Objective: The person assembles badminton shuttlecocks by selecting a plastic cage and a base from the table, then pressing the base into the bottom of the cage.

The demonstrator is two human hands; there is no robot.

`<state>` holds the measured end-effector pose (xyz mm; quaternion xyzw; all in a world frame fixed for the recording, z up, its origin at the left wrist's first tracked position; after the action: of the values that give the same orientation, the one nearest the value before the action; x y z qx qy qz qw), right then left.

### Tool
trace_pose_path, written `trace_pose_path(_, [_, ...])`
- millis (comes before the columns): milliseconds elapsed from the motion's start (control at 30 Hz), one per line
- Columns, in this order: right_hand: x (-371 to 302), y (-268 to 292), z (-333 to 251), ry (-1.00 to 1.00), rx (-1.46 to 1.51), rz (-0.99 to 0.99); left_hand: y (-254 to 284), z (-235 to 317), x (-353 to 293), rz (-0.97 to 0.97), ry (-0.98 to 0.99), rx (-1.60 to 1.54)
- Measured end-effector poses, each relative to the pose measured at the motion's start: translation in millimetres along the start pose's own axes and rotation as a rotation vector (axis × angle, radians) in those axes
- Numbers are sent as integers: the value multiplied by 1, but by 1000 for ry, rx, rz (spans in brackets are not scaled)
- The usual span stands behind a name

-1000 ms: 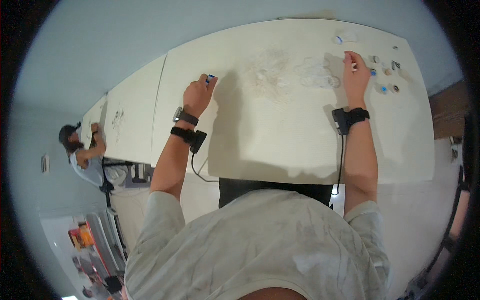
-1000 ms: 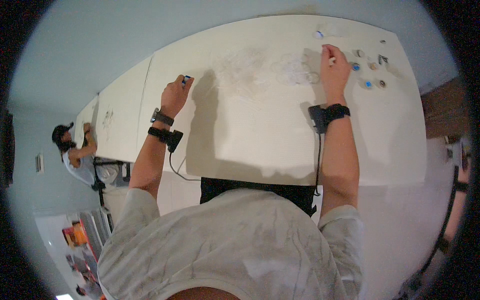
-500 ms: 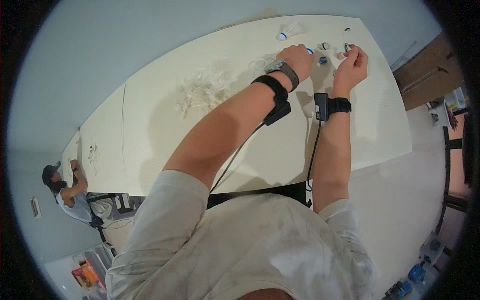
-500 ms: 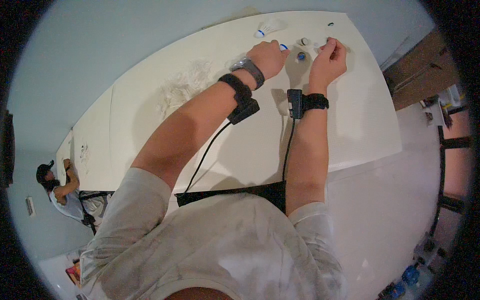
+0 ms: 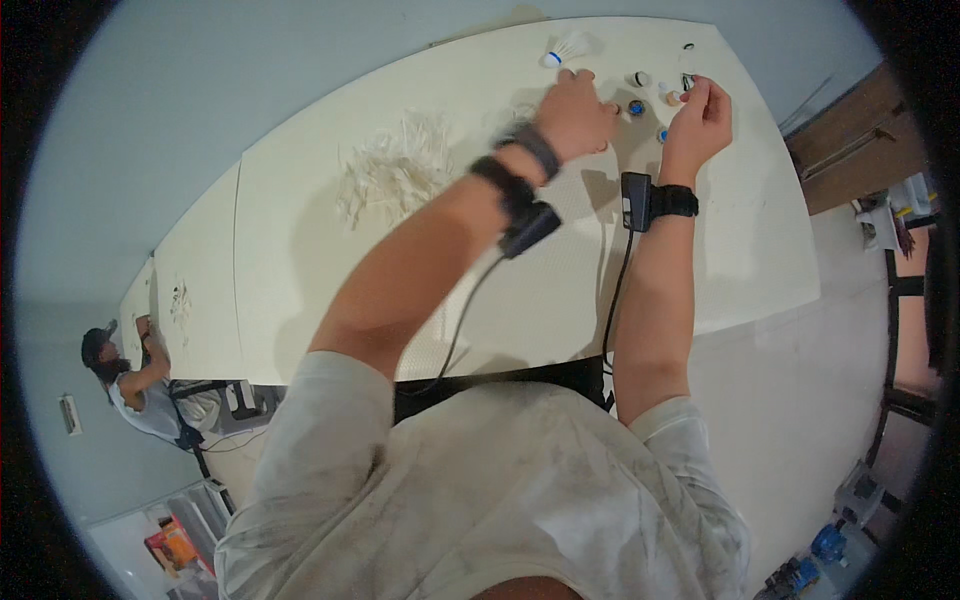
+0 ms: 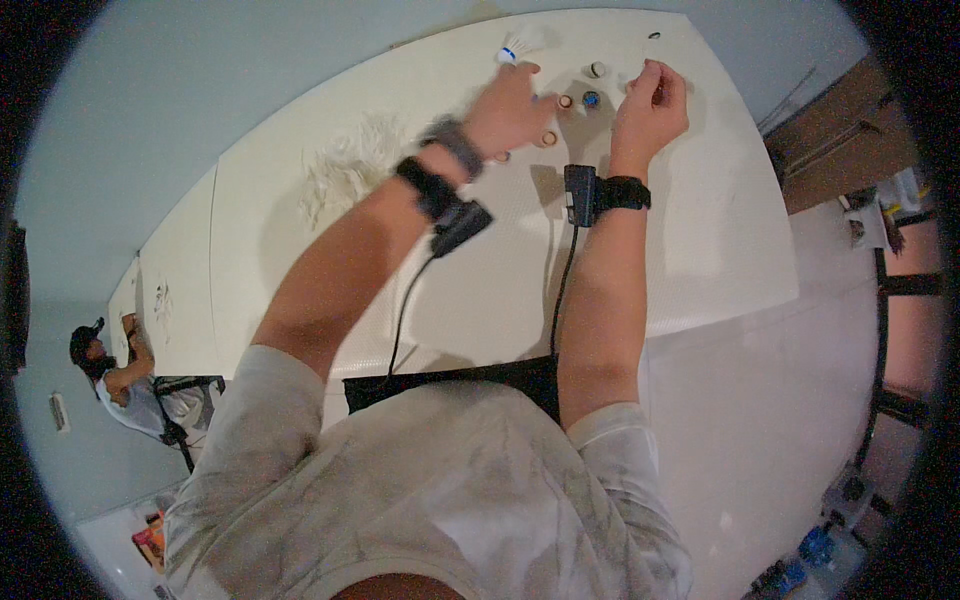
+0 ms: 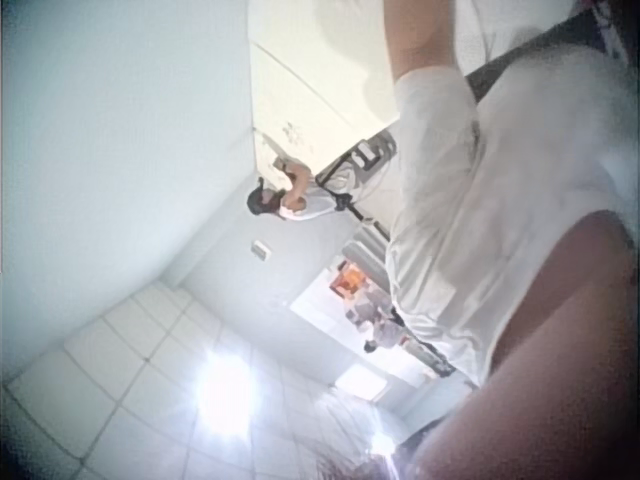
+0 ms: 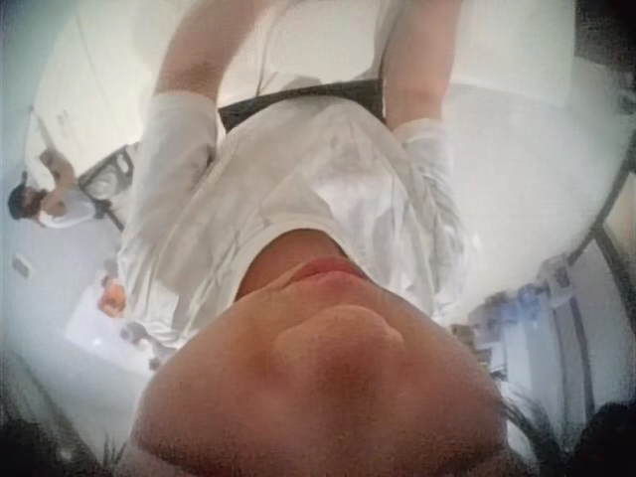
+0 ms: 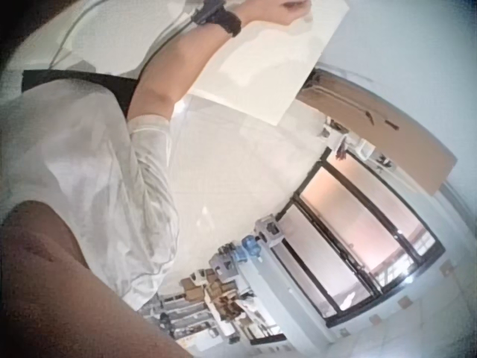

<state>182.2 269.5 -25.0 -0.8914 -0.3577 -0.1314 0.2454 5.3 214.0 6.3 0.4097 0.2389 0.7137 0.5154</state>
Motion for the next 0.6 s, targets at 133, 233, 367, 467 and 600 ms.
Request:
trace_pose_path(133, [-5,-10,-13,13,14,-49,95,-58,-18,203,-216,-187])
trace_pose_path(233, [-21,-28,-47,31,39,-328,132,-95,-46,242,-257,-90])
trace_pose_path(367, [-64,-33,-70,293,-349,-952,121,-113,-69,243,-276,-83])
trace_pose_path(467, [-84,-27,-59,421,-304,-1038,110,-104,-68,185,-169,-135])
trace_pose_path(600, [-87,-13,-56,554,-234,-1067,86,-95,-78,174,-200,-129])
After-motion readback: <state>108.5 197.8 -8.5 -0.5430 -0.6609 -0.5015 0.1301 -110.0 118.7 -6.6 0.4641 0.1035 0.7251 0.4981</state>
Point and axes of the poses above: each hand's wrist, its own x-axis towards the middle knuckle, its own y-axis out of the back of the hand, z = x × y, the point moved 2 cm from there along x, towards the middle knuckle, and after that the axes turned 11 degrees about z, right-handed, at the moved point
